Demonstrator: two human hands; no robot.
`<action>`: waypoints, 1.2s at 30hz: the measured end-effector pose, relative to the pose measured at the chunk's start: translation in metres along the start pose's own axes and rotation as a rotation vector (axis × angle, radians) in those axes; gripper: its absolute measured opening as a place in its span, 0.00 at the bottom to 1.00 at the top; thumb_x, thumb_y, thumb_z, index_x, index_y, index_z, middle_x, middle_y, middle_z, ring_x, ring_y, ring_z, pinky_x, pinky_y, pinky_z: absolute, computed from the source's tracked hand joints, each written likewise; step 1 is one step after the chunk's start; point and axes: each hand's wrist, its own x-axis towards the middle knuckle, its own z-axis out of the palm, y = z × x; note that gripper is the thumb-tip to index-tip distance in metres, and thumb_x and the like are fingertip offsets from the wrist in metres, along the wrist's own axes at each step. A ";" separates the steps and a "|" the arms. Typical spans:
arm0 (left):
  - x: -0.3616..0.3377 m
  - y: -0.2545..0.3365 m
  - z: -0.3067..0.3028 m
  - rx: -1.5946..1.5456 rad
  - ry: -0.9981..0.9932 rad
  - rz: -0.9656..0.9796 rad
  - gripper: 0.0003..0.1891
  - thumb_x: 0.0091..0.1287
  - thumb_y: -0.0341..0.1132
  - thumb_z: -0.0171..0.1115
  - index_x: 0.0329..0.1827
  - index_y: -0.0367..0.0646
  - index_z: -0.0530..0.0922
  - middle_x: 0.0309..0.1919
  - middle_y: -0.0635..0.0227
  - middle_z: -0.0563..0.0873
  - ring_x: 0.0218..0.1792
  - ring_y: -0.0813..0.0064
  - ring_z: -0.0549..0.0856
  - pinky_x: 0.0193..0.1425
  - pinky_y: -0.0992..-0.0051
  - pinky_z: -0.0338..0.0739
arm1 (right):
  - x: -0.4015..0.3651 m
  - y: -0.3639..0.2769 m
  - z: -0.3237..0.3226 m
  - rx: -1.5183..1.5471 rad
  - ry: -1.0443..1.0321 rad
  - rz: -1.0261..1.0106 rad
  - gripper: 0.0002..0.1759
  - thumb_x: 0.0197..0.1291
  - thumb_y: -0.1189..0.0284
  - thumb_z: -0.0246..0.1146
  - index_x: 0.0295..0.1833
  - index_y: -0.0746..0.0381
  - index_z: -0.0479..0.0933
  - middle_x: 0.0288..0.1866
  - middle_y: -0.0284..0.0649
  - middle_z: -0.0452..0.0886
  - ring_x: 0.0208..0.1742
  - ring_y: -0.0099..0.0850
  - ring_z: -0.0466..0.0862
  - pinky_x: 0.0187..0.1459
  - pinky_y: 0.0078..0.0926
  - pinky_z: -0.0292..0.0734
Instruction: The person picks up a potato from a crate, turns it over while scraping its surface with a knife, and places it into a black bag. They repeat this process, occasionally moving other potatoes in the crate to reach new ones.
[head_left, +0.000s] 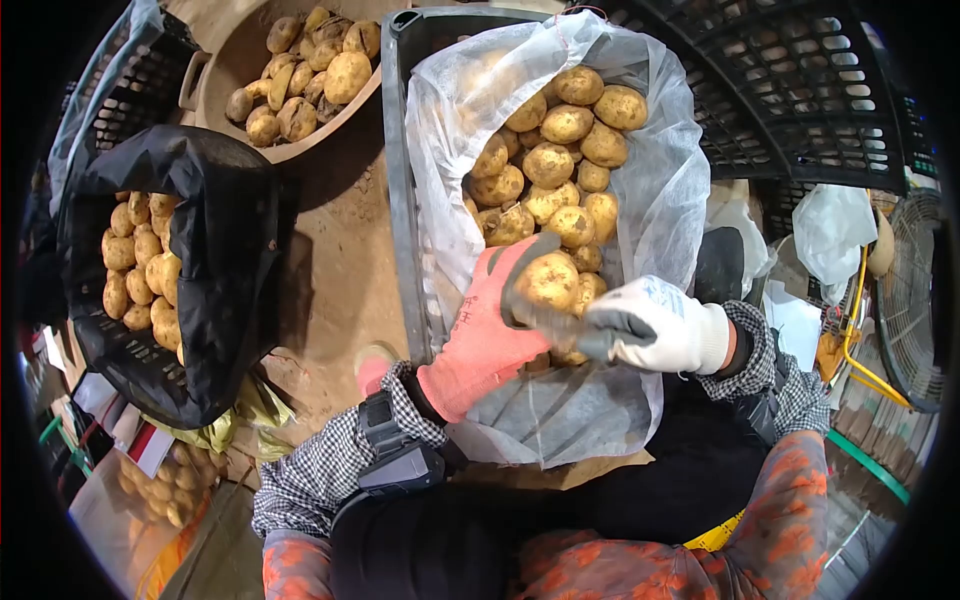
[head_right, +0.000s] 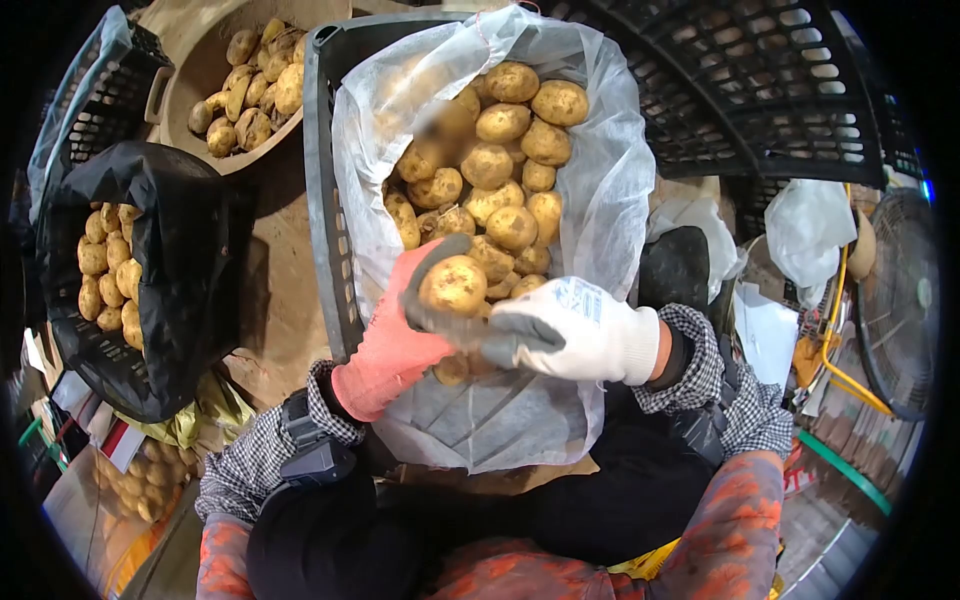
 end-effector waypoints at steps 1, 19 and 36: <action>0.000 0.000 0.001 -0.084 0.031 0.089 0.40 0.51 0.23 0.71 0.69 0.43 0.63 0.58 0.70 0.72 0.59 0.76 0.72 0.65 0.76 0.66 | -0.002 -0.002 -0.002 -0.011 -0.038 -0.055 0.20 0.53 0.67 0.61 0.51 0.62 0.76 0.35 0.46 0.81 0.38 0.46 0.81 0.40 0.39 0.76; -0.003 0.012 -0.015 -0.237 0.006 0.088 0.29 0.76 0.55 0.35 0.68 0.42 0.64 0.53 0.61 0.78 0.53 0.68 0.81 0.58 0.62 0.78 | -0.018 0.125 0.038 0.055 0.579 0.204 0.26 0.62 0.58 0.57 0.50 0.74 0.74 0.39 0.51 0.82 0.39 0.42 0.83 0.42 0.32 0.77; -0.021 0.034 -0.024 -0.476 -0.203 -0.106 0.41 0.63 0.25 0.58 0.76 0.49 0.46 0.68 0.68 0.63 0.68 0.77 0.64 0.70 0.74 0.60 | 0.022 -0.022 0.014 0.281 0.413 0.091 0.18 0.67 0.58 0.55 0.39 0.64 0.73 0.24 0.37 0.75 0.24 0.27 0.75 0.27 0.26 0.70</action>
